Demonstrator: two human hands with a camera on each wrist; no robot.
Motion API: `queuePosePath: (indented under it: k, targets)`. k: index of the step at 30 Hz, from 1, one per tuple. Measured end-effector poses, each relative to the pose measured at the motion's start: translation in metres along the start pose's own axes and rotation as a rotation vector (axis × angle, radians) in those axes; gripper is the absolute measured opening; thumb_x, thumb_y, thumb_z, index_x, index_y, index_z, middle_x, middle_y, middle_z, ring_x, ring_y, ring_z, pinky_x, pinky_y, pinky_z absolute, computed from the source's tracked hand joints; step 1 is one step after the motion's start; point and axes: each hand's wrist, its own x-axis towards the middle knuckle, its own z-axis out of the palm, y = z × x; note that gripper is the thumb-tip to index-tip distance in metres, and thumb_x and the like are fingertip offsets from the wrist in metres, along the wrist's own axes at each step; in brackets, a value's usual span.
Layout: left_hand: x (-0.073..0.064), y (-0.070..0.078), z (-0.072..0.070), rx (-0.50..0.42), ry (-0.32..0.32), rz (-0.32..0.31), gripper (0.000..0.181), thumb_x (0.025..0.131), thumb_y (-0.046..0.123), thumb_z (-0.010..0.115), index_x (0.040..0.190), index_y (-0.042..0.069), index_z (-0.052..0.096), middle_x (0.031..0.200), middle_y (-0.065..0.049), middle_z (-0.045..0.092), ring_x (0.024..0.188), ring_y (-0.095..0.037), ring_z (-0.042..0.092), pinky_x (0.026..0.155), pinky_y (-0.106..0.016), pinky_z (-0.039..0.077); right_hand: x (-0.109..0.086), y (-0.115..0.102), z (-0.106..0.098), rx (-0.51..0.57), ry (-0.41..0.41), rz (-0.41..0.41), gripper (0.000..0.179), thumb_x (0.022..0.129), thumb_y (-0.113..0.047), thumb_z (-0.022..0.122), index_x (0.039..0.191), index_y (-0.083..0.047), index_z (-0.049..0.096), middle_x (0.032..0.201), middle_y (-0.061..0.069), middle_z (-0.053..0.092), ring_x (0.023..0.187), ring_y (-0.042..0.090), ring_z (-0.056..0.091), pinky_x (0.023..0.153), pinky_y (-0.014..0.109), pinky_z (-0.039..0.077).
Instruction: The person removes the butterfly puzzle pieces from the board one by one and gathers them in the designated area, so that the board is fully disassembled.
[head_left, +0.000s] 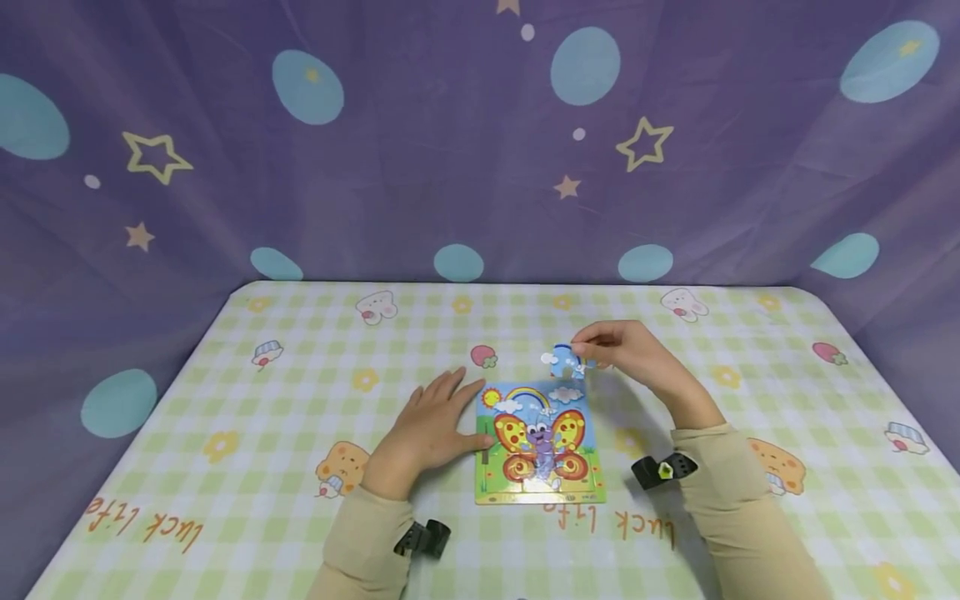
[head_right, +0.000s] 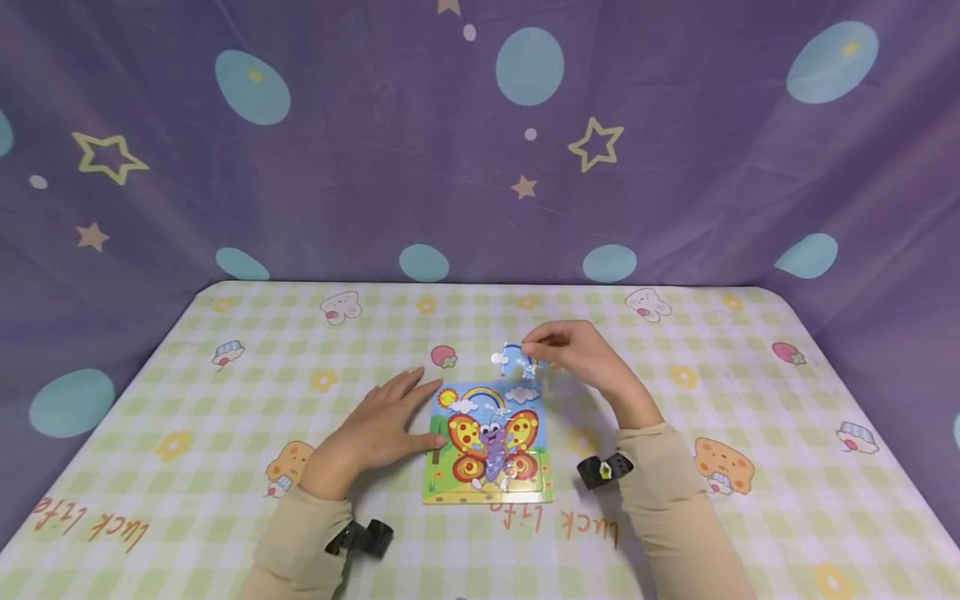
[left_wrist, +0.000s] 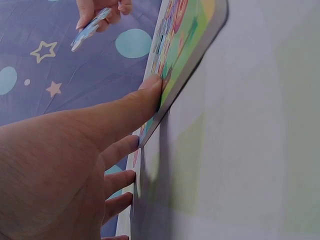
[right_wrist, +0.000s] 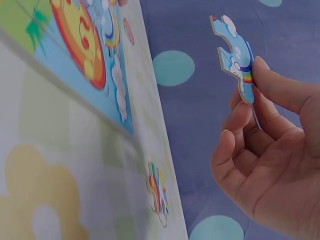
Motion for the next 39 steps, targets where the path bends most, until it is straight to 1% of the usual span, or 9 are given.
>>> queuePosePath:
  k: [3, 7, 10, 14, 17, 25, 32, 37, 39]
  targets:
    - [0.0, 0.0, 0.0, -0.004, -0.001, -0.001, 0.08, 0.087, 0.047, 0.071, 0.153, 0.016, 0.039, 0.163, -0.013, 0.021, 0.149, -0.035, 0.017, 0.119, -0.059, 0.013, -0.002, 0.004, -0.004, -0.025, 0.021, -0.012, 0.03, 0.094, -0.028, 0.069, 0.11, -0.002, 0.072, 0.097, 0.007, 0.072, 0.087, 0.021, 0.064, 0.08, 0.039, 0.052]
    - [0.001, 0.001, 0.001, -0.003, -0.002, -0.002, 0.08, 0.087, 0.048, 0.071, 0.153, 0.016, 0.039, 0.162, -0.013, 0.022, 0.149, -0.035, 0.017, 0.119, -0.058, 0.013, -0.004, 0.009, -0.01, -0.033, 0.052, -0.011, 0.029, 0.094, -0.028, 0.069, 0.109, -0.004, 0.072, 0.096, 0.005, 0.073, 0.09, 0.03, 0.064, 0.08, 0.041, 0.051]
    - [0.002, 0.001, 0.002, 0.002, -0.002, -0.003, 0.08, 0.087, 0.048, 0.071, 0.153, 0.017, 0.039, 0.162, -0.012, 0.022, 0.149, -0.034, 0.017, 0.119, -0.058, 0.013, -0.005, 0.012, -0.013, -0.044, 0.073, -0.006, 0.03, 0.094, -0.029, 0.07, 0.109, -0.004, 0.072, 0.096, 0.004, 0.073, 0.092, 0.032, 0.064, 0.079, 0.036, 0.051]
    - [0.002, 0.002, 0.001, 0.007, -0.003, -0.003, 0.081, 0.087, 0.049, 0.071, 0.153, 0.017, 0.039, 0.162, -0.012, 0.022, 0.149, -0.034, 0.017, 0.119, -0.058, 0.013, -0.005, 0.015, -0.019, -0.075, 0.1, -0.004, 0.032, 0.094, -0.03, 0.069, 0.11, -0.003, 0.072, 0.097, 0.003, 0.073, 0.091, 0.024, 0.064, 0.079, 0.029, 0.05]
    - [0.002, 0.003, 0.001, 0.008, -0.003, -0.003, 0.081, 0.087, 0.05, 0.071, 0.154, 0.017, 0.038, 0.163, -0.013, 0.022, 0.149, -0.035, 0.017, 0.119, -0.058, 0.013, -0.006, 0.017, -0.024, -0.094, 0.117, 0.002, 0.033, 0.095, -0.032, 0.068, 0.111, -0.003, 0.072, 0.098, 0.003, 0.072, 0.091, 0.018, 0.063, 0.08, 0.029, 0.049]
    - [0.002, 0.004, 0.0, 0.005, -0.003, -0.006, 0.081, 0.087, 0.05, 0.07, 0.153, 0.017, 0.039, 0.163, -0.012, 0.021, 0.149, -0.034, 0.017, 0.119, -0.058, 0.013, -0.007, 0.028, -0.037, -0.118, 0.138, 0.002, 0.034, 0.097, -0.028, 0.066, 0.116, -0.001, 0.07, 0.096, 0.003, 0.071, 0.085, 0.017, 0.06, 0.07, 0.029, 0.049]
    - [0.002, 0.005, 0.0, -0.001, -0.002, -0.008, 0.08, 0.087, 0.049, 0.071, 0.153, 0.017, 0.039, 0.163, -0.012, 0.021, 0.149, -0.034, 0.016, 0.119, -0.058, 0.012, -0.009, 0.034, -0.046, -0.169, 0.2, 0.044, 0.04, 0.097, -0.034, 0.065, 0.117, 0.0, 0.07, 0.1, 0.004, 0.072, 0.089, 0.009, 0.059, 0.075, 0.027, 0.046]
    - [0.002, 0.005, -0.001, 0.002, -0.002, -0.004, 0.08, 0.087, 0.049, 0.071, 0.153, 0.017, 0.039, 0.163, -0.012, 0.021, 0.149, -0.034, 0.016, 0.119, -0.058, 0.012, -0.011, 0.039, -0.05, -0.175, 0.235, 0.074, 0.044, 0.097, -0.036, 0.064, 0.119, 0.002, 0.069, 0.111, 0.011, 0.07, 0.09, 0.0, 0.058, 0.079, 0.023, 0.047]
    - [0.002, 0.004, -0.001, 0.004, -0.003, -0.003, 0.08, 0.087, 0.049, 0.071, 0.153, 0.017, 0.039, 0.163, -0.012, 0.021, 0.149, -0.034, 0.017, 0.119, -0.058, 0.013, -0.012, 0.04, -0.052, -0.177, 0.245, 0.078, 0.044, 0.097, -0.036, 0.064, 0.12, 0.002, 0.069, 0.113, 0.013, 0.07, 0.089, -0.002, 0.057, 0.078, 0.021, 0.047]
